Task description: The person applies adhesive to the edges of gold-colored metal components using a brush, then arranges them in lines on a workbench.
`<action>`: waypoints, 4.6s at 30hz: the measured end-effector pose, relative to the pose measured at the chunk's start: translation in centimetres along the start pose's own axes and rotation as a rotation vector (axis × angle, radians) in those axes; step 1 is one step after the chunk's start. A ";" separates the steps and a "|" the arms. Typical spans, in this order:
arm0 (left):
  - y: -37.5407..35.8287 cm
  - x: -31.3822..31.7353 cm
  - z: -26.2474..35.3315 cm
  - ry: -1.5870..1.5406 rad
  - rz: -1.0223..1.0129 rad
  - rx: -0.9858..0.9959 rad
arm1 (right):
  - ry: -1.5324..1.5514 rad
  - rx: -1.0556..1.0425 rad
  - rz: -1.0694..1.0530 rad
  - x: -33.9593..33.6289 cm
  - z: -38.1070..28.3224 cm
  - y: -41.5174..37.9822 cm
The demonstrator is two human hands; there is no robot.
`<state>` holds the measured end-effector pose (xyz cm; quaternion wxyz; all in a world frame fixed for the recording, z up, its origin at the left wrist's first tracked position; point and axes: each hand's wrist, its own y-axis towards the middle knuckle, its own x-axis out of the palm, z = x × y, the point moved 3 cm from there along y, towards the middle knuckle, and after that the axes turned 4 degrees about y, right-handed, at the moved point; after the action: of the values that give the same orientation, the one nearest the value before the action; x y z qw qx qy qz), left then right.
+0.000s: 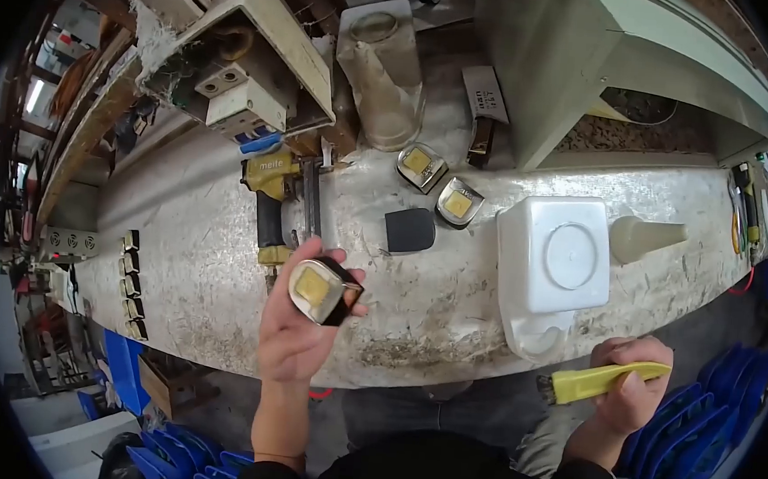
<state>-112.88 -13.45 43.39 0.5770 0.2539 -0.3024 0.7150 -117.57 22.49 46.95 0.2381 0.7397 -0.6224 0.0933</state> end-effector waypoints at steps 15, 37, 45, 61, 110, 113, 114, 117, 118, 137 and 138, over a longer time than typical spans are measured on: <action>-5.4 2.7 -4.4 0.693 -0.111 0.689 | -0.206 0.043 -0.261 9.5 -1.1 -0.8; -12.9 5.8 -3.8 1.322 0.066 1.490 | -0.120 -0.241 -0.498 14.0 -4.9 -8.1; -16.5 7.6 -0.7 1.140 0.057 1.376 | -0.157 -0.371 -0.704 14.6 -7.5 -9.4; -20.4 4.7 3.0 0.667 -0.200 0.619 | -0.282 -0.494 -0.886 14.6 -3.3 -8.1; -8.2 -24.8 9.7 0.978 0.558 0.487 | 0.007 0.076 -0.767 17.4 -0.2 -10.3; -7.7 -23.7 7.5 1.167 0.726 0.616 | 0.011 0.107 -0.742 18.5 0.6 -9.8; -7.5 -22.6 7.0 1.353 0.829 0.675 | 0.003 0.109 -0.724 19.0 0.9 -9.6; -7.1 -20.2 7.5 1.746 1.078 0.778 | -0.009 0.086 -0.689 20.5 1.3 -8.9; -7.4 -20.0 8.2 1.636 1.078 0.749 | -0.002 0.068 -0.692 20.2 1.3 -8.8; -20.8 -37.8 23.8 1.846 1.706 0.923 | -0.069 0.181 -0.252 11.5 1.2 -7.0; -21.4 -35.1 22.5 1.776 1.715 0.945 | -0.150 0.192 -0.109 9.2 0.4 -6.4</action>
<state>-84.40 -50.10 36.92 -0.1983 -0.3931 0.3892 0.8091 -109.58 14.95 49.14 0.1237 0.7967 -0.5856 0.0835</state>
